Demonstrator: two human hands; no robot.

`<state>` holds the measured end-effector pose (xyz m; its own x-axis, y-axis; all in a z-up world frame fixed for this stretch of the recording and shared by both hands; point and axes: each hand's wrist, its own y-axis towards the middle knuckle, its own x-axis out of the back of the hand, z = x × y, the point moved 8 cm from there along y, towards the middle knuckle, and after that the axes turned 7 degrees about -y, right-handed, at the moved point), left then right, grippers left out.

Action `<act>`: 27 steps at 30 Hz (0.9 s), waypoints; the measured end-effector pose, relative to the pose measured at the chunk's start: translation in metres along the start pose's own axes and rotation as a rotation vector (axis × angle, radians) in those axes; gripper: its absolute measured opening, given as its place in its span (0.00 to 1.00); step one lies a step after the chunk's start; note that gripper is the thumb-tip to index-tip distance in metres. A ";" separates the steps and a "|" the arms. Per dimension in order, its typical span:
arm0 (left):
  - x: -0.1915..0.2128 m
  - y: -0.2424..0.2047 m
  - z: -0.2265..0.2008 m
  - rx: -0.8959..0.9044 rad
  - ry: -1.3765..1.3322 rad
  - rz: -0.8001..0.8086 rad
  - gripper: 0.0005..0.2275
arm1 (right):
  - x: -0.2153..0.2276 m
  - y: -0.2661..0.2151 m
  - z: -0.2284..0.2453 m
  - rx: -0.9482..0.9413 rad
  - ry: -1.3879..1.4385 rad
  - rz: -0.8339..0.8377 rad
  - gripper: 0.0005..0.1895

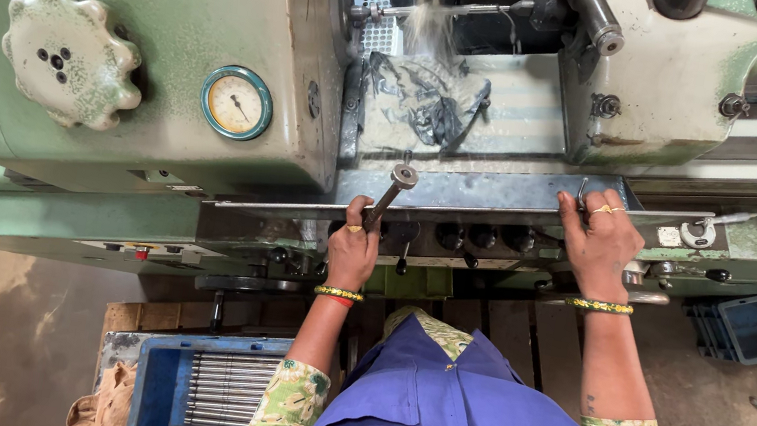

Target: The person operates a metal grinding machine, repeatedly inserting cylindrical metal rods into the machine, adjusting controls, and removing the rods after grinding. The person handles the rods one at a time and places them into a blue bin after processing.

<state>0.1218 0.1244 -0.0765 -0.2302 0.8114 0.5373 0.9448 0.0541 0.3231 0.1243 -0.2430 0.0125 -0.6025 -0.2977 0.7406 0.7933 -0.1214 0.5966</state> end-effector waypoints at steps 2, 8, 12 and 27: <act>0.001 0.000 -0.004 -0.040 -0.016 -0.030 0.18 | 0.000 0.000 0.000 0.002 -0.011 0.005 0.20; -0.002 -0.001 0.000 0.016 -0.021 -0.031 0.17 | 0.000 0.001 -0.001 -0.004 -0.010 0.036 0.20; -0.003 -0.002 0.001 0.036 -0.010 -0.037 0.17 | 0.001 0.002 -0.001 0.005 -0.005 0.052 0.19; -0.002 -0.002 -0.008 0.013 -0.020 -0.095 0.18 | 0.009 0.005 0.001 0.050 0.054 0.044 0.18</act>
<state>0.1185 0.1180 -0.0721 -0.3148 0.8135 0.4890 0.9218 0.1392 0.3618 0.1231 -0.2449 0.0223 -0.5607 -0.3522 0.7494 0.8126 -0.0602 0.5797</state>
